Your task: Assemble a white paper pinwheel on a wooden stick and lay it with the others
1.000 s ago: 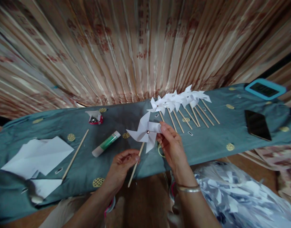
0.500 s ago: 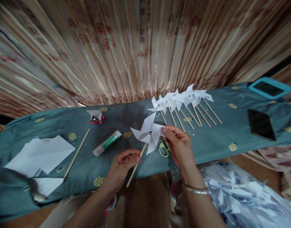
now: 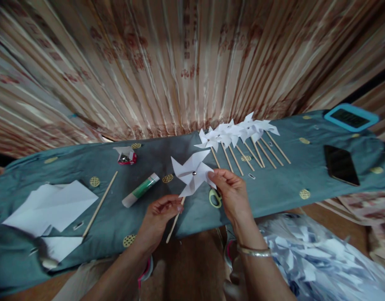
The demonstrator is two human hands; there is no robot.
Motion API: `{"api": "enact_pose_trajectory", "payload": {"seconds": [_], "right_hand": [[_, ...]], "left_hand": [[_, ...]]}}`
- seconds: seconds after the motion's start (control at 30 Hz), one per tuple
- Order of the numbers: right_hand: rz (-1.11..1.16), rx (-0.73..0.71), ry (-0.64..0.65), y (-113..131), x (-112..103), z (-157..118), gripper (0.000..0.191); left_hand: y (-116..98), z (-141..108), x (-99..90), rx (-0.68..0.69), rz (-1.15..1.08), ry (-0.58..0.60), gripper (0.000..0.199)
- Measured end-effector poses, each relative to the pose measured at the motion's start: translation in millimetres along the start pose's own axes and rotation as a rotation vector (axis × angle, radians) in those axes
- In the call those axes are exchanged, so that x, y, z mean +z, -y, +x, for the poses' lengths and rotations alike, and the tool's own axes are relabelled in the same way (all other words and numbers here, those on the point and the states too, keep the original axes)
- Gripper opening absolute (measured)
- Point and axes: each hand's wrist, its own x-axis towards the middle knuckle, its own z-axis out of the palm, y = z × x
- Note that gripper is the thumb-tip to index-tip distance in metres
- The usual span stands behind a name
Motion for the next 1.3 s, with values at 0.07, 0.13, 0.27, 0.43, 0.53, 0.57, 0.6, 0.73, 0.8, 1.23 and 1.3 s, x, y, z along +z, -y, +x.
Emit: {"api": "enact_pose_trajectory", "payload": {"seconds": [0.07, 0.13, 0.27, 0.43, 0.53, 0.57, 0.6, 0.73, 0.8, 1.23, 1.3], "right_hand": [[-0.006, 0.001, 0.016, -1.7, 0.2, -0.8, 0.021], [-0.021, 0.008, 0.039, -3.4, 0.4, -1.9, 0.020], [-0.061, 0.020, 0.071, -5.3, 2.0, -3.8, 0.018], [-0.068, 0.017, 0.089, -5.6, 5.8, -4.5, 0.019], [-0.073, 0.005, 0.104, -6.1, 7.6, -4.9, 0.018], [-0.074, -0.001, 0.104, -6.4, 8.0, -5.0, 0.018], [-0.076, -0.003, 0.104, -6.7, 8.3, -5.1, 0.018], [-0.083, 0.001, 0.115, -8.6, 8.8, -5.1, 0.018], [-0.086, 0.001, 0.122, -9.8, 9.1, -5.1, 0.018], [-0.058, 0.026, 0.129, -12.3, 13.5, -6.6, 0.017], [-0.058, 0.022, 0.133, -12.7, 14.2, -6.8, 0.017]], "left_hand": [[-1.1, 0.3, -0.7, 0.007, 0.015, 0.002, 0.025], [-2.4, 0.5, -1.5, 0.017, 0.039, -0.001, 0.025], [-4.3, 0.7, -2.8, 0.031, 0.077, -0.018, 0.024], [-3.2, 1.4, -5.0, 0.050, 0.107, -0.024, 0.024], [-2.4, 2.2, -5.7, 0.054, 0.114, -0.023, 0.024], [-2.3, 2.4, -5.6, 0.053, 0.113, -0.022, 0.024], [-2.4, 2.6, -5.3, 0.052, 0.110, -0.022, 0.025], [-3.2, 2.7, -4.2, 0.061, 0.107, -0.037, 0.024], [-3.3, 2.6, -4.2, 0.067, 0.109, -0.041, 0.023], [-2.4, 3.2, -6.5, 0.076, 0.115, -0.024, 0.022], [-2.5, 3.5, -6.5, 0.077, 0.108, -0.023, 0.022]]}}
